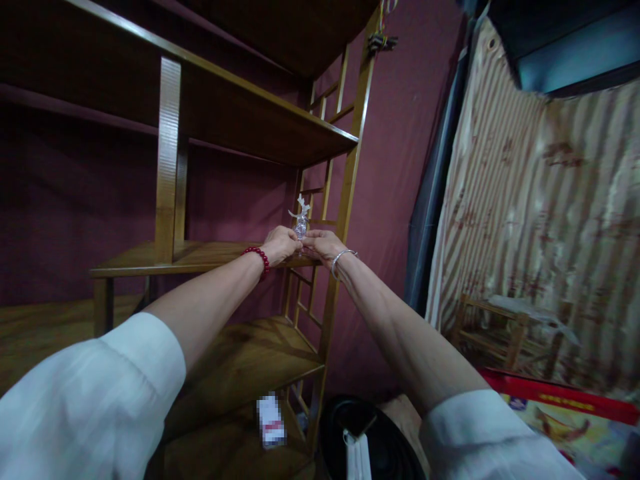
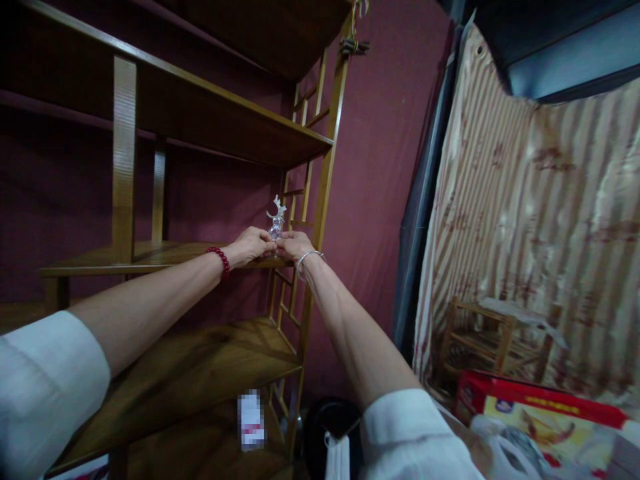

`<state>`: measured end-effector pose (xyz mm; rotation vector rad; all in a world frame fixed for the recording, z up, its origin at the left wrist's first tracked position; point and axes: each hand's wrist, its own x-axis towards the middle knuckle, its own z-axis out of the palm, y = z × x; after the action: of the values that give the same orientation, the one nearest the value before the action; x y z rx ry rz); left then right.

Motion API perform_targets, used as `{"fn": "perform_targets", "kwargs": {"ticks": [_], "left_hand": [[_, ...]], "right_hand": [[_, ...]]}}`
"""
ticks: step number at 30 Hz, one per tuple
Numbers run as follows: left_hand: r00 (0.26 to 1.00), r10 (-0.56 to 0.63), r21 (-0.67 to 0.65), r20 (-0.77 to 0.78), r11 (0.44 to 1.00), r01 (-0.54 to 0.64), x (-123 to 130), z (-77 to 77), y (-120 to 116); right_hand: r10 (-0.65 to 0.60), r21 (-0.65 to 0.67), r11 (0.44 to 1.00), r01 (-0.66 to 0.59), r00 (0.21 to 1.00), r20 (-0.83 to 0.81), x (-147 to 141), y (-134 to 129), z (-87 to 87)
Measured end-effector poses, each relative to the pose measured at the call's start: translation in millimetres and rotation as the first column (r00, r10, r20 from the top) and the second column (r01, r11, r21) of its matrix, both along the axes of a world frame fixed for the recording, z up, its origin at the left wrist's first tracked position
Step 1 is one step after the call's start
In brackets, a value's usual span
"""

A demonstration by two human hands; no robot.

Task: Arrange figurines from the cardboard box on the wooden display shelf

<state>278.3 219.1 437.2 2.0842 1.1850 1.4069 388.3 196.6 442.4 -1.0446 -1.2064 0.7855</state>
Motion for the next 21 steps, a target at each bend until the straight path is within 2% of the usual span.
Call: {"fn": "perform_targets", "kwargs": {"ticks": [3, 6, 10, 13, 17, 21], "left_hand": [[1.0, -0.01, -0.003, 0.014, 1.0, 0.01, -0.1, -0.6, -1.2], [0.999, -0.042, -0.036, 0.031, 0.998, 0.043, 0.5, -0.9, -1.9], [0.99, -0.129, -0.13, 0.056, 0.982, 0.136, 1.6, 1.8, -6.1], [0.973, -0.181, -0.202, 0.145, 0.957, 0.209, 2.2, 4.8, -10.3], [0.954, -0.164, -0.231, 0.251, 0.947, 0.224, 3.7, 5.9, -11.3], [0.95, -0.156, -0.225, 0.271, 0.949, 0.22, 5.2, 5.0, -11.2]], "right_hand": [[0.025, 0.023, 0.999, -0.026, 0.999, 0.03, 3.3, 7.4, -3.7], [-0.022, 0.064, 0.998, 0.019, 0.999, 0.047, 6.2, 18.9, -6.2], [-0.056, 0.085, 0.995, 0.048, 0.994, 0.096, 9.3, 28.5, -8.0], [-0.068, 0.094, 0.994, 0.056, 0.99, 0.125, 9.3, 27.9, -8.5], [-0.079, 0.081, 0.994, 0.069, 0.989, 0.127, 6.4, 24.0, -9.2], [-0.077, 0.089, 0.994, 0.067, 0.99, 0.116, 5.9, 25.5, -10.0]]}}
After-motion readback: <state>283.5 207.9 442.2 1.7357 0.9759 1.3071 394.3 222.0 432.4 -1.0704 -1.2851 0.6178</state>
